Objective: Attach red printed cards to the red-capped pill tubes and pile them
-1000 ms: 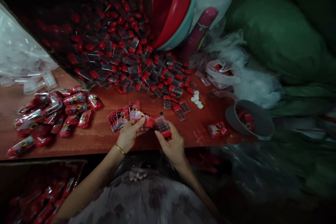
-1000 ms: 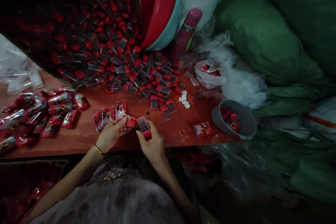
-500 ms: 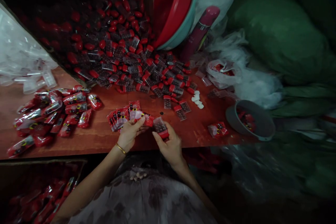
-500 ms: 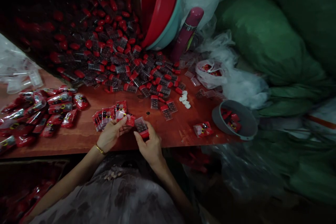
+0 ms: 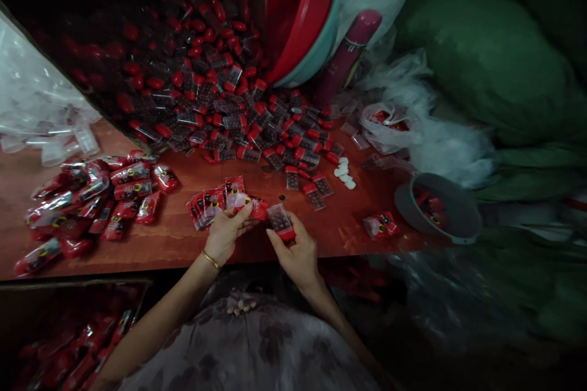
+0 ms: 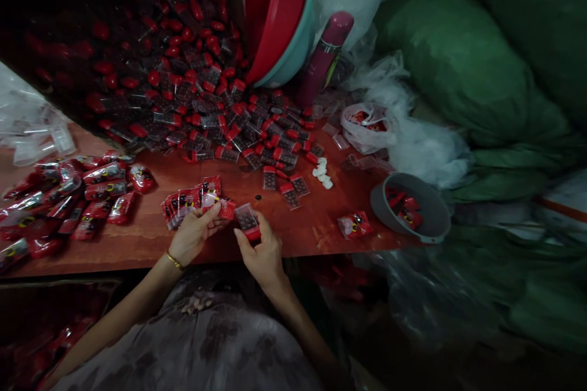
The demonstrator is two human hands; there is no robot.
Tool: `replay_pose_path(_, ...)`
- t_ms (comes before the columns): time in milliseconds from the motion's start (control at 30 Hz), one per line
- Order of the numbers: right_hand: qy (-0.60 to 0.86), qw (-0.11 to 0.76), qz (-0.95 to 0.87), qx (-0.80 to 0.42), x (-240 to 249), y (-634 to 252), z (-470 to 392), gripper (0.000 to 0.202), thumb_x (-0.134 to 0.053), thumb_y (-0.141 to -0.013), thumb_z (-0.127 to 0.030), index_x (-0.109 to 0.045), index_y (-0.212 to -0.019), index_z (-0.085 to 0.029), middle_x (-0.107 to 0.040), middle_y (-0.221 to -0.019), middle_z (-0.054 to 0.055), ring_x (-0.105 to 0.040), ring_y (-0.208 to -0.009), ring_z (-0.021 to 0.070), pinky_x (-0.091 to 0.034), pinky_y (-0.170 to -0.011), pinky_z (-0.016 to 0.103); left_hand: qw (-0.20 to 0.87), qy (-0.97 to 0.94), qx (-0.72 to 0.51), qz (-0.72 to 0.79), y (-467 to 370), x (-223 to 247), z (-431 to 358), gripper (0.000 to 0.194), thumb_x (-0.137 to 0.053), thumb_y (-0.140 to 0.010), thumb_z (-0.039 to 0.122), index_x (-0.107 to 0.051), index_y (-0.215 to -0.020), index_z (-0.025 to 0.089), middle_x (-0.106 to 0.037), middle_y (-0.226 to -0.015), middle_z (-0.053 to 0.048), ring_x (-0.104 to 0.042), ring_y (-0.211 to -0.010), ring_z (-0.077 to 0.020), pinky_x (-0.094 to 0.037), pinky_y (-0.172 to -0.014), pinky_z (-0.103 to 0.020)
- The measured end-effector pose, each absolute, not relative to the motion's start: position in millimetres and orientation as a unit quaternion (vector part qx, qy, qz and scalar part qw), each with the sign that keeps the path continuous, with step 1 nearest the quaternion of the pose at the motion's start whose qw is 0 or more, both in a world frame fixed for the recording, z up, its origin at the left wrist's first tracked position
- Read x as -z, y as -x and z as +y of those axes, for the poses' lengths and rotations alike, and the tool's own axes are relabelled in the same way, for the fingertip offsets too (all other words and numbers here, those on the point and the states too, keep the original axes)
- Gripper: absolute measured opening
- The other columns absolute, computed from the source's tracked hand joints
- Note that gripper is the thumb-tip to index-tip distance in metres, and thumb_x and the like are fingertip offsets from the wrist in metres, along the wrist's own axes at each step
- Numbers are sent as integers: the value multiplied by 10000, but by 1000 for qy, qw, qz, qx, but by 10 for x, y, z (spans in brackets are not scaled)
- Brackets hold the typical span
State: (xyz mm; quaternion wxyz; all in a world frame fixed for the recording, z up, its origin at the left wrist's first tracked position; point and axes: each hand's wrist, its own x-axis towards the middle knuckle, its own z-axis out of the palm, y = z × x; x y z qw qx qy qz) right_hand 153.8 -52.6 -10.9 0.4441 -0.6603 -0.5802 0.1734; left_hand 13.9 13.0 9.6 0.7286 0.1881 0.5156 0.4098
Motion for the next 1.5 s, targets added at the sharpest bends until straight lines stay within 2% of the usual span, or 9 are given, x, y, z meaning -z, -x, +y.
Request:
replay_pose_path(333,650,446,-591,-171,78,-1511,-525,396,-605,-796,-337,-553,-1151,-168,-710,-1010,91,-685,-881,204,-557,-796,324,727,-181,-416,516,-159,-127,130,417,-862,-410,379,-663,-667,118,-704,-614,-47,-637,-543,-130,-516,-582,-231)
replay_pose_path(600,644,413,-613,-199,154,-1482,-552,419,-616,-766,-331,-559,-1158,-197,-720,-986,71,-695,-860,216,-571,-762,338,679,-216,-442,544,-168,-78,128,386,-846,-426,396,-657,-628,127,-664,-545,-8,-588,-478,-100,-477,-528,-212)
replay_pose_path(800,645,424,-596,-222,131,-1466,-522,391,-608,-771,-328,-563,-1136,-195,-716,-986,68,-689,-858,205,-566,-765,328,672,-243,-452,534,-218,-8,67,366,-839,-459,371,-687,-685,126,-704,-655,-27,-626,-573,-137,-508,-606,-257)
replay_pose_path(933,641,431,-588,-241,123,-1430,-518,368,-606,-776,-334,-566,-1107,-178,-715,-951,70,-687,-823,192,-562,-754,308,704,-226,-435,514,-275,-5,33,357,-842,-451,377,-688,-644,118,-699,-633,-32,-616,-558,-130,-507,-618,-257)
replay_pose_path(1133,638,420,-601,-235,122,-1427,-529,325,-581,-787,-322,-571,-1078,-178,-718,-887,57,-684,-767,185,-553,-687,279,699,-265,-443,495,-297,-28,21,362,-832,-480,390,-705,-696,129,-707,-675,-23,-597,-576,-116,-492,-631,-242)
replay_pose_path(1333,628,388,-619,-270,15,-1517,-420,244,-582,-761,-318,-602,-962,-182,-688,-723,17,-634,-609,155,-516,-572,243,716,-312,-424,458,-298,21,-1,325,-808,-545,383,-720,-749,146,-716,-731,-19,-603,-635,-118,-485,-691,-241)
replay_pose_path(1400,631,387,-607,-288,-14,-1537,-367,257,-597,-749,-326,-598,-961,-179,-687,-767,30,-633,-651,157,-520,-604,251,724,-308,-428,445,-312,12,7,308,-810,-552,364,-723,-759,153,-721,-752,-19,-610,-660,-119,-483,-729,-244)
replay_pose_path(1500,591,426,-582,-362,-27,-1564,-332,437,-612,-748,-348,-529,-1141,-177,-672,-1003,76,-635,-671,141,-534,-611,259,729,-254,-458,441,-307,-50,44,315,-827,-522,361,-715,-736,158,-719,-747,-20,-619,-662,-120,-488,-734,-249)
